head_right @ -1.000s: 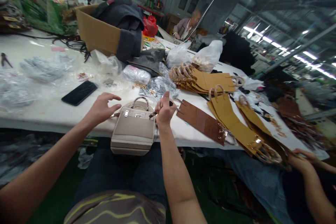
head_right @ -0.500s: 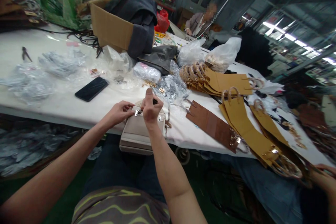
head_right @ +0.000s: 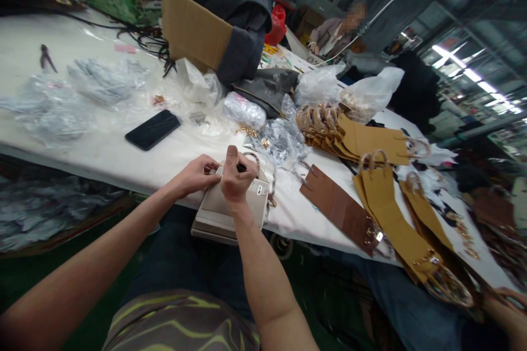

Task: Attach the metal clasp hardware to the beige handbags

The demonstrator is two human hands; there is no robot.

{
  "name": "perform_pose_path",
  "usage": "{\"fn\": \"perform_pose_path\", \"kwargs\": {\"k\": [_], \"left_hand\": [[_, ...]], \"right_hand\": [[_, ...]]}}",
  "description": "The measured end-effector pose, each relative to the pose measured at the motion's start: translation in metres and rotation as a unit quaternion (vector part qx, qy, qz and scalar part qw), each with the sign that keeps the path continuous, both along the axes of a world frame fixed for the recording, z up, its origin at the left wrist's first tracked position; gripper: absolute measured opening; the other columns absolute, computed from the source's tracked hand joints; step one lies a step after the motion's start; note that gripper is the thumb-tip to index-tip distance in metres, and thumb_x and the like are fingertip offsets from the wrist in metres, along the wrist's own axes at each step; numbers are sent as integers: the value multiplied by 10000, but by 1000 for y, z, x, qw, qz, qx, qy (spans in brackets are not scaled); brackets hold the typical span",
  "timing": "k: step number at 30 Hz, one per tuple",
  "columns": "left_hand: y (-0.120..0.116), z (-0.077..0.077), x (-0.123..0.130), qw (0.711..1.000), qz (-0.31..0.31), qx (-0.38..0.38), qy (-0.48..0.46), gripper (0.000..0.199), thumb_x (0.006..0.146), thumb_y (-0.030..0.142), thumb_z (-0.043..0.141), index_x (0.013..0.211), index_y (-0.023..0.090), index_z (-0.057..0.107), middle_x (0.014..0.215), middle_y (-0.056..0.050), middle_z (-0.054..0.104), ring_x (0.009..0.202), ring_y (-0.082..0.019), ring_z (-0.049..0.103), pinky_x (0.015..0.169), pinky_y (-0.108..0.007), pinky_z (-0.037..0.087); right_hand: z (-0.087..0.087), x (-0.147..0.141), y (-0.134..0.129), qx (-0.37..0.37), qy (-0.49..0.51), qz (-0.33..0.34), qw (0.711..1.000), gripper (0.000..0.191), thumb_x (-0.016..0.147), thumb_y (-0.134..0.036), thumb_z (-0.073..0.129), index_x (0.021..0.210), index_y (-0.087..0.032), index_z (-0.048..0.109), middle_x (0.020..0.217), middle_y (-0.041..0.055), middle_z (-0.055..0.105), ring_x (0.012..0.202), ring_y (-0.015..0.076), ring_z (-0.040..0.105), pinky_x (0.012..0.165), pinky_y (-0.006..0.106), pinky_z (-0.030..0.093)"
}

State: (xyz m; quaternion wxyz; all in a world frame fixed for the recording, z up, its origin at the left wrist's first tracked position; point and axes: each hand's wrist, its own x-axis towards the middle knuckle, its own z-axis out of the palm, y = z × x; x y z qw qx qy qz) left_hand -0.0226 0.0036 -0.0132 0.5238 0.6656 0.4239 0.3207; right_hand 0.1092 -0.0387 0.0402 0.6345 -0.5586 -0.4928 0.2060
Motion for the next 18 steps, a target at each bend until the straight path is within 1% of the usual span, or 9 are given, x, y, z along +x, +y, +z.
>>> {"fn": "perform_pose_path", "kwargs": {"k": [4,9,11,13,16,18], "left_hand": [[0,1,0,999,-19,-12,-27,207,739,328,740,783,136,806,725,-35,692,665,-168,596,592,-264,392],[1,-3,1,999,-28,-8,-24,235,739,318,719,797,121,835,695,-35,687,621,-157,578,565,-258,366],[4,-4,1,999,-37,-2,-20,225,727,307,718,778,122,836,672,-37,679,602,-151,561,554,-255,357],[7,-3,0,999,-48,-12,-18,227,713,304,726,774,119,842,655,-42,681,588,-151,557,543,-251,355],[8,0,1,997,-52,-51,-23,268,688,304,745,822,104,864,680,-58,719,591,-164,590,537,-249,383],[7,2,1,998,-39,-55,-22,293,674,296,749,849,99,878,687,-54,725,596,-167,594,537,-248,382]], "right_hand": [[4,2,-1,-4,2,3,1000,670,1105,-719,546,627,-272,405,538,-34,448,483,135,449,484,304,351],[5,1,-1,13,42,-2,999,672,1118,-661,570,597,-261,429,520,-36,456,461,122,439,491,302,348],[4,0,-1,11,34,-7,999,668,1107,-662,589,598,-259,433,528,-33,466,473,123,451,496,298,359],[4,1,2,2,43,-3,999,670,1084,-679,616,597,-260,429,523,-36,459,468,120,443,482,292,353],[11,8,7,-15,123,28,992,683,1055,-696,644,587,-264,399,494,-58,394,418,103,373,431,284,311],[18,15,9,-18,185,57,981,704,1041,-694,661,575,-268,350,480,-76,334,387,89,310,398,277,270]]}}
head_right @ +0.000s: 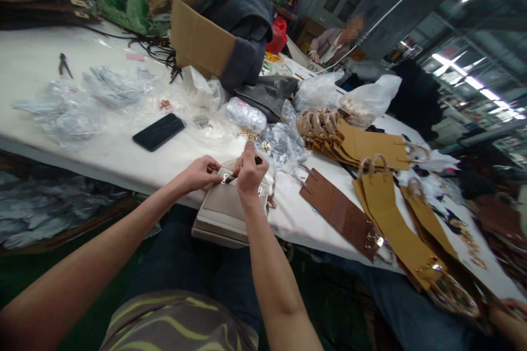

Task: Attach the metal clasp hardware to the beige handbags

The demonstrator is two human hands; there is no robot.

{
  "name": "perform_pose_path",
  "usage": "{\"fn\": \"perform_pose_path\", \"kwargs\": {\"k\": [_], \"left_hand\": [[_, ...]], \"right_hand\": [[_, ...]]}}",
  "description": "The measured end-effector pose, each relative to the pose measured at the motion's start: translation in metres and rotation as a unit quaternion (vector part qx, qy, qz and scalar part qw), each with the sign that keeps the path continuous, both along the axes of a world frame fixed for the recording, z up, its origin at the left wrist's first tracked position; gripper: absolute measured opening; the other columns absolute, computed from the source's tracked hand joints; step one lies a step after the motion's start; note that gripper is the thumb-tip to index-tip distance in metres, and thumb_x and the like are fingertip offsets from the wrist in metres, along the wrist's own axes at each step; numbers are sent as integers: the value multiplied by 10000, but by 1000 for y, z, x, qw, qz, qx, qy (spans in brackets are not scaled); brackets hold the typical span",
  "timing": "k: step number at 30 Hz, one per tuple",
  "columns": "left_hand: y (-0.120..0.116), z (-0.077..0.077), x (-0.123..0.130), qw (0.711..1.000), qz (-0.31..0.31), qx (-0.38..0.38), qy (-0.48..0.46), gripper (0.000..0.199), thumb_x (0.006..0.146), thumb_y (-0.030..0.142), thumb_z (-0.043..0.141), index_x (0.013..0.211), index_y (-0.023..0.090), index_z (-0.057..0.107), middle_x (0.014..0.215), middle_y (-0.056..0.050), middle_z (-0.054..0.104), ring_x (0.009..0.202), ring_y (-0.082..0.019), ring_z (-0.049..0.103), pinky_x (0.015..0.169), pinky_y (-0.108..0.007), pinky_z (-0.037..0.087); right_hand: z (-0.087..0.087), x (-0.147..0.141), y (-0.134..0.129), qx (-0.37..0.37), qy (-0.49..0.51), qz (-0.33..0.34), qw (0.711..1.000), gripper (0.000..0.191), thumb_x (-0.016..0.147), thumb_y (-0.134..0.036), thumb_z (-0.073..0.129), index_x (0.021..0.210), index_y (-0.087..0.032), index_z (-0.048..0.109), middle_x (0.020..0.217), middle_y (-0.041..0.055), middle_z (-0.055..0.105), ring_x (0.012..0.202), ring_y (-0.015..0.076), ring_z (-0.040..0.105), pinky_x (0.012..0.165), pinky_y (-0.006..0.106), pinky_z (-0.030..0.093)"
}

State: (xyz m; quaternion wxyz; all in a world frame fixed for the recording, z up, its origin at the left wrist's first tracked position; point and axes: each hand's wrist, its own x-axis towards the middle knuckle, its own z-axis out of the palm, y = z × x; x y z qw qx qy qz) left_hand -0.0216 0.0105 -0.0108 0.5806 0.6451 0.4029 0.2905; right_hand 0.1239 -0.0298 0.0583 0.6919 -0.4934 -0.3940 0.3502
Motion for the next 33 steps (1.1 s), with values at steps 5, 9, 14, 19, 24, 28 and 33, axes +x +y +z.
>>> {"fn": "perform_pose_path", "kwargs": {"k": [5,9,14,19,24,28,33], "left_hand": [[-2,1,0,999,12,31,8,264,650,268,728,795,102,873,648,-38,687,585,-151,550,532,-247,343],[-3,2,0,1000,3,5,-6,283,663,284,704,804,96,861,680,-60,722,591,-166,588,530,-246,381],[-6,3,0,1000,-2,19,-20,228,694,295,707,750,109,828,635,-45,680,562,-144,549,516,-243,343],[-6,1,-4,1000,-1,4,-27,225,694,321,764,781,124,830,730,-70,735,627,-163,605,537,-249,377],[-7,0,-3,999,22,-23,-27,255,676,321,794,820,116,844,727,-62,739,636,-170,609,539,-248,382],[-11,3,-3,997,30,-72,-27,293,662,280,804,896,115,864,728,-64,748,612,-169,606,521,-250,392],[-13,3,-3,995,33,-80,-40,294,681,264,794,933,129,865,747,-61,752,629,-160,617,537,-244,433]], "right_hand": [[6,3,2,-5,69,55,996,717,1004,-653,722,557,-268,315,476,-90,280,363,73,247,353,269,197],[-1,-2,12,-48,78,51,994,703,979,-641,741,566,-269,311,471,-97,272,360,66,237,335,259,179],[-8,-2,35,-102,85,34,991,667,979,-634,741,647,-275,288,499,-115,272,375,59,234,330,237,196],[-9,-2,65,-214,108,61,969,662,975,-621,763,696,-283,267,486,-145,244,388,45,173,336,207,135],[3,2,54,-179,75,100,976,686,982,-670,725,683,-285,242,507,-137,227,407,53,172,348,211,157],[6,-1,25,-33,-6,-6,999,645,1029,-676,630,651,-283,284,522,-96,279,401,81,276,369,248,254],[-2,-15,6,-2,-64,-32,997,621,1033,-655,656,632,-275,373,518,-71,352,415,94,333,401,272,276]]}}
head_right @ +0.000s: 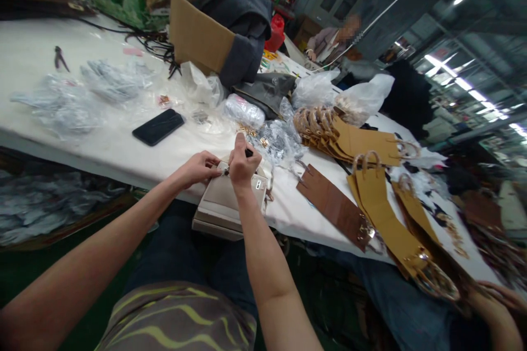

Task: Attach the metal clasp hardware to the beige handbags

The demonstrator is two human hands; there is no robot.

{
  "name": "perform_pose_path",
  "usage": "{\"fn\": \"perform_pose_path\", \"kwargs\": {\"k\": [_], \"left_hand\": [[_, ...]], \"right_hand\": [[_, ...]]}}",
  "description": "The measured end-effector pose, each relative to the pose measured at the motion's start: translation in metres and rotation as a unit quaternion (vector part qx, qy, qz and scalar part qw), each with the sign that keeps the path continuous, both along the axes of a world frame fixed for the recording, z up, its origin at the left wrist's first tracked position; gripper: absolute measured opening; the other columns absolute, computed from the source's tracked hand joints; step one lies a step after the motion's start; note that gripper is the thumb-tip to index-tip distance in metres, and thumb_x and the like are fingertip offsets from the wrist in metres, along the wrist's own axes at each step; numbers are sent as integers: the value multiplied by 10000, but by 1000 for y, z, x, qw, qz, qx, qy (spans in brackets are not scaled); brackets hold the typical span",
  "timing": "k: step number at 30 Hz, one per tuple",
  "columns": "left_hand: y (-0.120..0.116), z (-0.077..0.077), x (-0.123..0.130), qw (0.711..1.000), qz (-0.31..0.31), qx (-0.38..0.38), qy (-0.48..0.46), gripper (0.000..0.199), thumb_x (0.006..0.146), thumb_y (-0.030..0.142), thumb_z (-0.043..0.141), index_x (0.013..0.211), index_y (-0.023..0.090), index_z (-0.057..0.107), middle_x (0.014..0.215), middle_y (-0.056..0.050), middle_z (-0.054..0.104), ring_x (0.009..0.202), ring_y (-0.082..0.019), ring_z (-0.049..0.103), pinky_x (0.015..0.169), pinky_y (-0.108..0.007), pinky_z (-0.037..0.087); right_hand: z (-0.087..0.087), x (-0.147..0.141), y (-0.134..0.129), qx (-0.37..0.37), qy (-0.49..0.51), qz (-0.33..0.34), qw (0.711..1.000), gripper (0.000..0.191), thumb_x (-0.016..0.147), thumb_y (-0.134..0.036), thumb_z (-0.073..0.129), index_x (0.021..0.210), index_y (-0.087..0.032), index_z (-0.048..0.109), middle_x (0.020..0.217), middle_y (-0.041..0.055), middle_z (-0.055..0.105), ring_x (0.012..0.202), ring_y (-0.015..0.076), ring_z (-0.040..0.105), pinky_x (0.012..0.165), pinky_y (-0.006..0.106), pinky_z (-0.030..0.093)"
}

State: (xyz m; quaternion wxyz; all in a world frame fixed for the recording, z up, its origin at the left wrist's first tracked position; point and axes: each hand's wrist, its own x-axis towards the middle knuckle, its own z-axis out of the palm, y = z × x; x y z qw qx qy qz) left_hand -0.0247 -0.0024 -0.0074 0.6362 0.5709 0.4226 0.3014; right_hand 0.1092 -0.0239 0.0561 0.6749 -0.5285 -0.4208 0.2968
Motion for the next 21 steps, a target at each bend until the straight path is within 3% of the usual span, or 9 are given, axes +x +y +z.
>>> {"fn": "perform_pose_path", "kwargs": {"k": [5,11,15,21], "left_hand": [[1,-2,1,999,37,18,7,252,666,241,824,892,132,846,738,-47,737,664,-164,625,557,-241,440],[4,-4,2,1000,13,16,6,198,711,251,820,866,127,831,661,-32,686,618,-162,596,543,-252,404],[6,-6,3,999,21,45,14,187,710,240,825,862,131,837,748,-57,737,669,-168,614,563,-253,421],[7,-6,3,996,32,75,49,204,679,224,825,863,138,845,799,-58,751,742,-194,649,649,-280,483]], "right_hand": [[-1,-4,-10,31,-29,-27,999,635,1074,-644,621,628,-273,364,521,-58,381,433,104,366,438,281,320],[-4,-6,-12,22,-43,-32,998,643,1088,-645,607,625,-272,363,524,-51,374,428,109,367,441,295,306],[-11,-5,-7,4,-76,-34,997,637,1080,-685,571,649,-277,340,534,-52,386,438,113,401,447,287,342],[3,17,20,-65,60,43,995,661,1033,-678,623,630,-283,281,502,-93,266,379,80,273,361,258,244]]}}
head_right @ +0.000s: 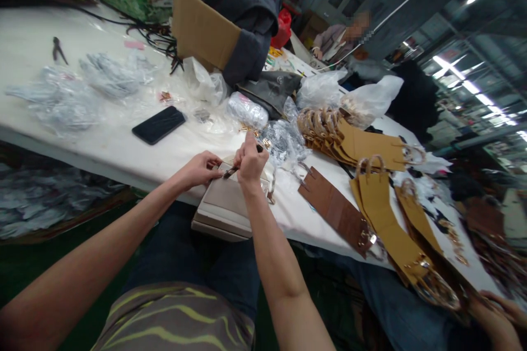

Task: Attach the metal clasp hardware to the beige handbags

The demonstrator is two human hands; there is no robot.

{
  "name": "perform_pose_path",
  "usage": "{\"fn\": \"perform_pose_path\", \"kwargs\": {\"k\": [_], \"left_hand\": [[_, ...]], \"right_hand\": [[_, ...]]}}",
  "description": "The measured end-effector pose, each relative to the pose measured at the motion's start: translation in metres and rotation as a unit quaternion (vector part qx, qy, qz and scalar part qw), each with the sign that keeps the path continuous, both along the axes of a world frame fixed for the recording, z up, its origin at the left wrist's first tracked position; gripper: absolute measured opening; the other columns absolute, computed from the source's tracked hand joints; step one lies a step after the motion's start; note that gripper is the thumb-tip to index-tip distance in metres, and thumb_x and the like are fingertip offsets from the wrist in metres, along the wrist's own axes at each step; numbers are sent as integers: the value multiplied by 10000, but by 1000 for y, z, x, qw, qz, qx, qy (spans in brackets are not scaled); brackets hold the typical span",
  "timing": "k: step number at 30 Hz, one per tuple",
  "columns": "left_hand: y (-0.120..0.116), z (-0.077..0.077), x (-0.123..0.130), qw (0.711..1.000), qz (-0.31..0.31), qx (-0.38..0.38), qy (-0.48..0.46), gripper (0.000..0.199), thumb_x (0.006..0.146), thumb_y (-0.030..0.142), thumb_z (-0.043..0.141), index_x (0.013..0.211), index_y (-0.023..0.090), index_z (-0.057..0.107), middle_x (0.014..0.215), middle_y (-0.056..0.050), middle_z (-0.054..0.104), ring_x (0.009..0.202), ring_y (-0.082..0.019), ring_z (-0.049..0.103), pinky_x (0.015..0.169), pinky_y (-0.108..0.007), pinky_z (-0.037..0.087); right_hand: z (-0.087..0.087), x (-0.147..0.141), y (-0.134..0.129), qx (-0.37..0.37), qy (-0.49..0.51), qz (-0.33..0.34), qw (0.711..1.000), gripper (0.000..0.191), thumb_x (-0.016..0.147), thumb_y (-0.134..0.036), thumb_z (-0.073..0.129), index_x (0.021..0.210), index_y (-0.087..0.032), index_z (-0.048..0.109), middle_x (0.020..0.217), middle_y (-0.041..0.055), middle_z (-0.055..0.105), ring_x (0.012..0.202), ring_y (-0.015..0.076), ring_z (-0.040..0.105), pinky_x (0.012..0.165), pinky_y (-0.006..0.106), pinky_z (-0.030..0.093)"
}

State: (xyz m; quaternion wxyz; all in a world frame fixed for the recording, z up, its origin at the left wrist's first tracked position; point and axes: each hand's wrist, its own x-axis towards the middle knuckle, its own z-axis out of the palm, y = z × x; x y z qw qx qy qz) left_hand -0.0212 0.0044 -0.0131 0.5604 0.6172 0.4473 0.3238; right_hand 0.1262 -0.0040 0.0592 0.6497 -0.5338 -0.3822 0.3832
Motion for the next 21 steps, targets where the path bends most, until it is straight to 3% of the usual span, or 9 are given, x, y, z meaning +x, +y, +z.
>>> {"fn": "perform_pose_path", "kwargs": {"k": [4,12,16,21], "left_hand": [[-1,2,1,998,52,25,39,248,636,224,852,869,140,854,884,-69,758,811,-218,659,729,-310,512],[-2,2,0,998,44,19,34,251,640,227,839,876,143,859,837,-59,761,795,-220,652,694,-304,491],[-2,-1,1,999,34,8,16,232,664,214,809,875,131,856,822,-63,770,775,-213,660,656,-286,475],[-1,3,0,1000,-13,-18,-15,197,676,232,710,776,115,834,688,-53,716,641,-170,590,548,-258,372]], "right_hand": [[9,8,24,-38,60,-35,997,692,1029,-686,634,632,-284,234,478,-111,233,368,67,237,331,233,199],[5,-4,42,-82,29,-25,996,676,1026,-670,654,624,-293,262,468,-107,290,347,66,262,308,236,216],[-2,-10,33,-53,13,-57,997,667,1015,-673,663,620,-293,283,487,-96,306,348,77,288,311,254,221],[-10,-21,-9,43,-65,-121,990,637,1053,-653,604,630,-287,300,502,-76,325,392,101,357,377,267,276]]}}
